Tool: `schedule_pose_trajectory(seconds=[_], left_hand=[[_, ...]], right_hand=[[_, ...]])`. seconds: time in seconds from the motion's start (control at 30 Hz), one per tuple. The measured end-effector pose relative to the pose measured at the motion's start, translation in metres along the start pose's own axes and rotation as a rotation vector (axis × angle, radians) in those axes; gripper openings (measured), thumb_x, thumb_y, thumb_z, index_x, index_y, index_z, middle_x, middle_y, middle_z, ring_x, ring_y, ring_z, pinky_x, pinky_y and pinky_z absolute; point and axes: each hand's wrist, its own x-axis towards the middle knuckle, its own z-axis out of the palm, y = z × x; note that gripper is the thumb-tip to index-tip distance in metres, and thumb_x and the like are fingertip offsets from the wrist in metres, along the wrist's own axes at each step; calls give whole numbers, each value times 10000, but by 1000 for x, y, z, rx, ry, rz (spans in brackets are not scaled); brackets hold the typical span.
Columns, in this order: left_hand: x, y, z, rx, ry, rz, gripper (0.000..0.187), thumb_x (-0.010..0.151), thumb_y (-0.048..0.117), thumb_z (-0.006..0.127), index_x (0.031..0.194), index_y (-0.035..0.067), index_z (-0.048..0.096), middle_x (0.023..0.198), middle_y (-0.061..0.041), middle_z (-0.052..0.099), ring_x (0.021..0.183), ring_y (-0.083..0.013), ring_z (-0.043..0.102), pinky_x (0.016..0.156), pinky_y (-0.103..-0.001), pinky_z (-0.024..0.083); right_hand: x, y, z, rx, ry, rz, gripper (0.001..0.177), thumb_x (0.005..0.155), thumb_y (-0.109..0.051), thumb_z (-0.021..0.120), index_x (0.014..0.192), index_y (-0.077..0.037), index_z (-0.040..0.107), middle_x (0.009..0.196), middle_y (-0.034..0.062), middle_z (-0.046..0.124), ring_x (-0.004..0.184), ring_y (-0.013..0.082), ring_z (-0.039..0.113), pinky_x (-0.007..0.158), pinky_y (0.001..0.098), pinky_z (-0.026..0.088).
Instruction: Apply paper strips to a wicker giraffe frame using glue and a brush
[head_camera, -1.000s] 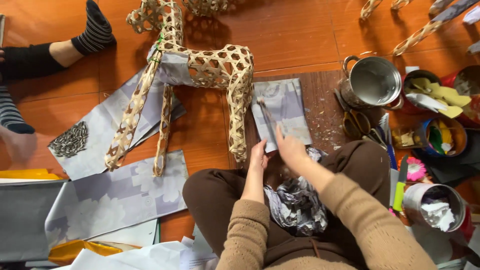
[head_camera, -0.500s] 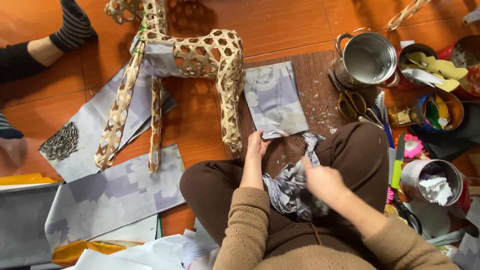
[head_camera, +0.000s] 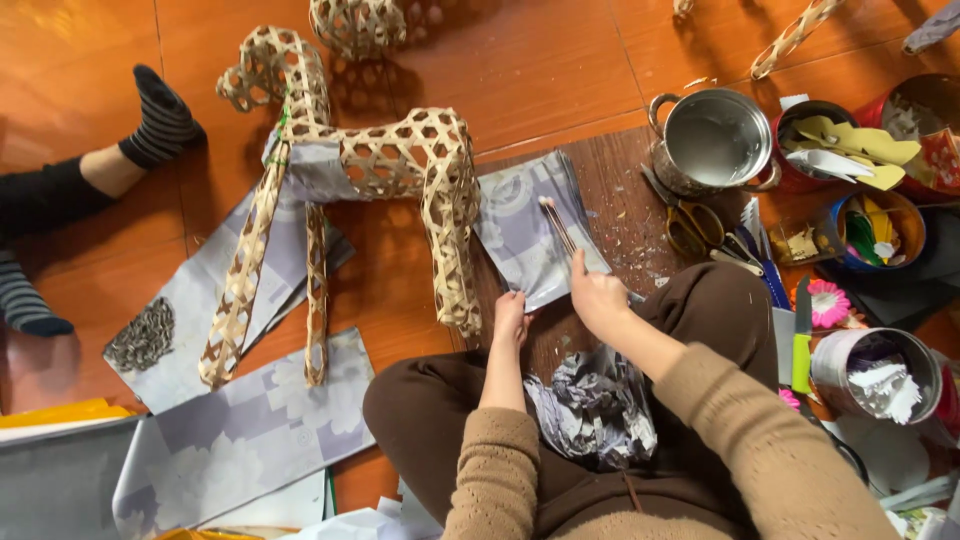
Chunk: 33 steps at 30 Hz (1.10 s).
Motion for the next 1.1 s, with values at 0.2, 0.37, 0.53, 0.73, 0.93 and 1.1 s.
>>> schedule_pose_trajectory(seconds=[0.2, 0.37, 0.53, 0.73, 0.93, 1.1], left_hand=[[-20, 14, 5, -65, -20, 28, 309, 967, 177, 534, 1197, -27, 560, 1047, -219, 629, 910, -288, 655, 746, -522, 582], [8, -4, -12, 358, 55, 229, 197, 863, 181, 592, 913, 36, 717, 713, -32, 592, 621, -98, 496, 529, -260, 426], [-25, 17, -1, 376, 79, 209, 256, 844, 194, 623, 1003, 30, 739, 814, -53, 661, 730, -108, 540, 652, -271, 468], [-49, 45, 2, 191, 37, 204, 225, 869, 179, 623, 1001, 22, 714, 756, -40, 637, 670, -101, 604, 611, -269, 514], [-78, 59, 11, 17, 24, 143, 245, 915, 184, 628, 1067, -1, 682, 820, -115, 681, 711, -185, 667, 632, -374, 589], [-69, 56, 5, 77, 26, 167, 299, 921, 208, 666, 1143, 9, 668, 960, -101, 662, 857, -161, 622, 711, -401, 571]], right_hand=[[67, 50, 65, 66, -114, 26, 548, 841, -153, 495, 1388, -154, 459, 572, 101, 628, 500, 268, 668, 432, 500, 504], [72, 163, -39, 239, -260, 335, 166, 991, -220, 458, 1087, -121, 550, 786, 189, 681, 755, 412, 718, 631, 543, 553], [54, 259, 19, 162, -233, 484, 204, 1020, -292, 499, 1080, -161, 643, 855, 171, 658, 730, 390, 720, 578, 507, 566], [50, 227, -5, 270, -453, 468, 272, 965, -268, 497, 1103, -114, 674, 937, 215, 672, 895, 438, 706, 721, 538, 552], [25, 160, -79, 1901, -212, 905, 272, 1069, -234, 303, 1265, -72, 398, 550, -132, 195, 337, 3, 247, 289, 144, 218], [11, 161, -93, 2114, -188, 836, 241, 1046, -185, 379, 1244, -84, 473, 543, -7, 328, 349, 48, 319, 284, 147, 243]])
